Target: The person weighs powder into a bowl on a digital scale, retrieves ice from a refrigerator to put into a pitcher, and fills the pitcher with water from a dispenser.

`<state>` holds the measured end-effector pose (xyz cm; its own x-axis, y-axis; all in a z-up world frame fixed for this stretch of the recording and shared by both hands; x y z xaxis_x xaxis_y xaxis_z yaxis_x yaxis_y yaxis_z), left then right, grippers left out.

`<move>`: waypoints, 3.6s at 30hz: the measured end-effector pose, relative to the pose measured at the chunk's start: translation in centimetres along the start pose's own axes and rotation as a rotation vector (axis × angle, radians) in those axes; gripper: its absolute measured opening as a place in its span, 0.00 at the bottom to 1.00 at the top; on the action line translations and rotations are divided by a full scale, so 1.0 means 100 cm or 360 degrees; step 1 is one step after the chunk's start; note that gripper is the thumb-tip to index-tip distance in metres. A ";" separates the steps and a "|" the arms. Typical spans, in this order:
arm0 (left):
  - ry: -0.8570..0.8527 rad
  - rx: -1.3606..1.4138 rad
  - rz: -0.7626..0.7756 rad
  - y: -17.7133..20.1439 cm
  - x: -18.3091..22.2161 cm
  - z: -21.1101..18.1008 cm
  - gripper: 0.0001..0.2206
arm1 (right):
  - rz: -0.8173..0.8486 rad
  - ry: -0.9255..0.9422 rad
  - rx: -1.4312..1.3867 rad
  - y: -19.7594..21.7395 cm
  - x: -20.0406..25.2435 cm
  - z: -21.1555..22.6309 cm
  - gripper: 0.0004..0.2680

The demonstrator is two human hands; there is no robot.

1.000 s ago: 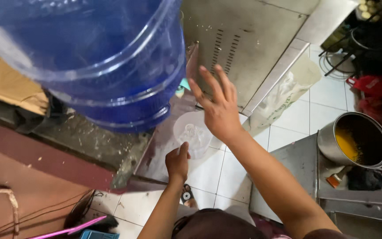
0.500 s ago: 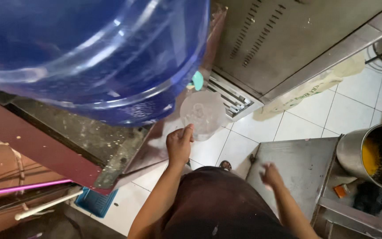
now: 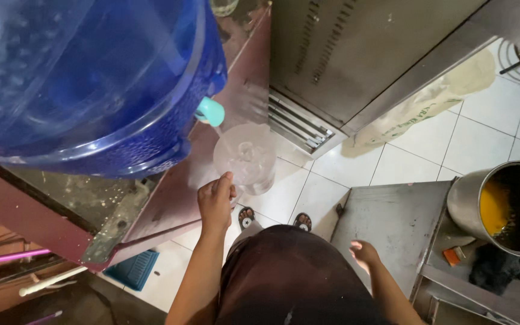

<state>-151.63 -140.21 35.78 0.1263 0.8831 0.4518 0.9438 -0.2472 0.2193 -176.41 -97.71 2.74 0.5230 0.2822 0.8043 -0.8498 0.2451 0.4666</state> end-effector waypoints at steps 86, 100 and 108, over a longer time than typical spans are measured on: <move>-0.0158 -0.0041 -0.0006 0.007 0.000 -0.021 0.20 | -0.0100 -0.0022 -0.0294 0.003 0.010 0.007 0.14; -0.0045 0.0037 0.0025 0.014 0.011 -0.031 0.20 | -0.0044 -0.0004 -0.0061 0.008 0.007 0.011 0.15; -0.0039 0.0084 0.0000 0.017 0.016 -0.037 0.20 | -0.0028 -0.0009 -0.0057 0.006 0.010 0.015 0.15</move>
<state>-150.99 -140.73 40.09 0.1331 0.8927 0.4305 0.9586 -0.2263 0.1730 -176.49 -98.61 4.41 0.5373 0.2724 0.7982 -0.8376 0.2830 0.4673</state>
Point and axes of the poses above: each hand's wrist, its own x-axis away from the middle knuckle, its own y-axis out of the back of the hand, z = x × y, the point moved 8 cm from there along -x, towards the middle knuckle, and after that the axes turned 7 degrees about y, right-handed, at the moved point
